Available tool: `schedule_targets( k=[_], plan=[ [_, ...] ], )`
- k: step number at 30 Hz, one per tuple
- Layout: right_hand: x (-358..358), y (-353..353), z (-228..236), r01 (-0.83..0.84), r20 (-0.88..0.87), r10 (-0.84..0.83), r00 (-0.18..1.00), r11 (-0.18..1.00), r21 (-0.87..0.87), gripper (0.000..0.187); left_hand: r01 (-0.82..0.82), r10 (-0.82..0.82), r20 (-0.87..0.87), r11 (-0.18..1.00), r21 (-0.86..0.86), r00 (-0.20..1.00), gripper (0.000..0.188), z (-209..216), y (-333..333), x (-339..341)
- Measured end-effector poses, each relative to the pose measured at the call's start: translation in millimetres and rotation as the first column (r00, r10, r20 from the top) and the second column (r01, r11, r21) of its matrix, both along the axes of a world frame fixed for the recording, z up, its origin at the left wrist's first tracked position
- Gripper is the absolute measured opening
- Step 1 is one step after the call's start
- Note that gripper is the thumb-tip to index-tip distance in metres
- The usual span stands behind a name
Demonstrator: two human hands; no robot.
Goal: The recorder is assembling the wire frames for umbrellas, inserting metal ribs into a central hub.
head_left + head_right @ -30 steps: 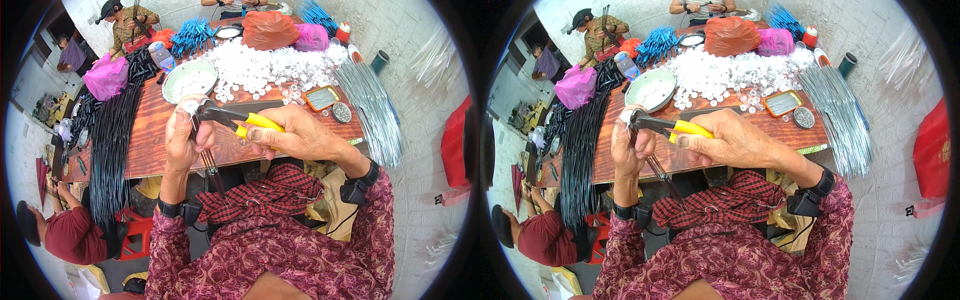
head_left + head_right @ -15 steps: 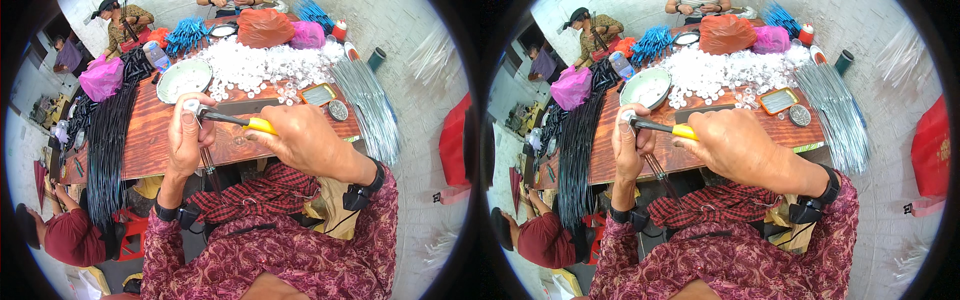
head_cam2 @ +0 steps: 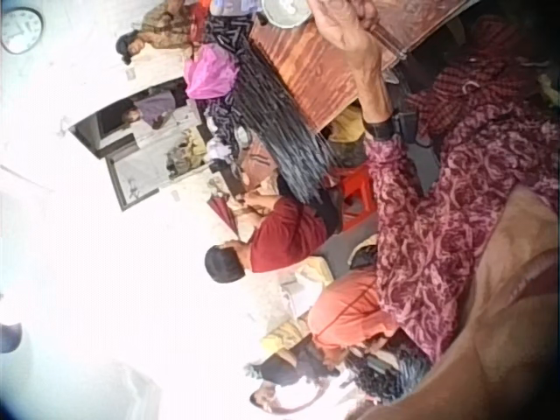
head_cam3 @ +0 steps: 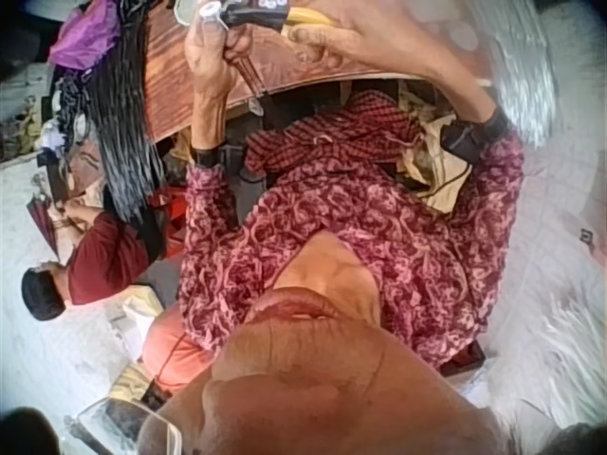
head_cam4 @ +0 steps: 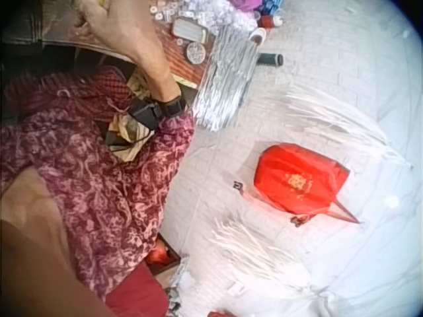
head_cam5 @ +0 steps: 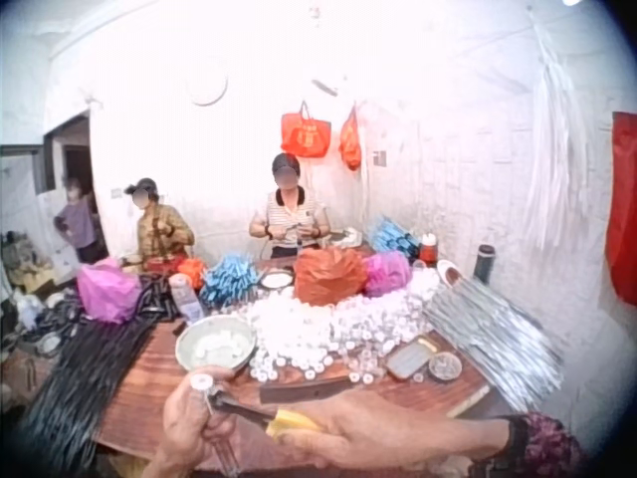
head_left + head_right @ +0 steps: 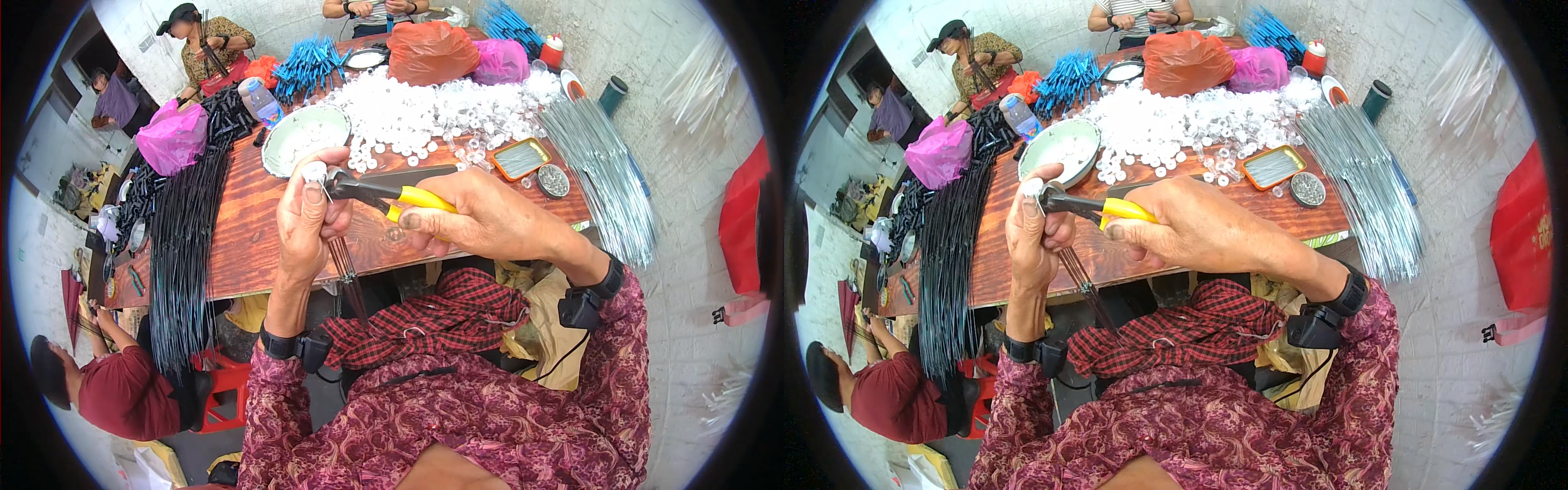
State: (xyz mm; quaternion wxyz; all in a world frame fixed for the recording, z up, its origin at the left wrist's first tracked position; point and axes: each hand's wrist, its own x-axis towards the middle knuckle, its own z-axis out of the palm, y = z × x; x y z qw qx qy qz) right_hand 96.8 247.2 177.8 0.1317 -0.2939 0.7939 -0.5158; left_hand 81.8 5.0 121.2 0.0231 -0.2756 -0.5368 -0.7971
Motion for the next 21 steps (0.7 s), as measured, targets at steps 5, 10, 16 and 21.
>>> schedule_targets(
  k=[5,10,16,21],
  plan=[
    [3.2,6.2,10.2,-0.024,-0.135,0.054,0.989,0.975,0.22,0.028,-0.001,0.001,-0.005,1.0,0.0,1.0,0.053,1.6,-2.4,3.0],
    [2.7,6.8,4.6,-0.009,-0.168,0.032,0.985,0.99,0.138,0.031,0.033,-0.033,0.017,0.999,0.018,0.999,0.048,2.1,-0.9,3.5],
    [4.1,9.3,10.1,-0.008,-0.209,0.037,0.977,0.99,0.141,0.032,0.03,-0.03,0.026,0.999,-0.022,0.999,0.046,2.9,-2.3,6.0],
    [0.3,11.3,8.8,-0.019,-0.232,0.052,0.971,0.99,0.141,0.031,0.012,-0.01,0.103,1.0,-0.021,0.995,0.044,7.0,-1.2,9.3]
  ],
)
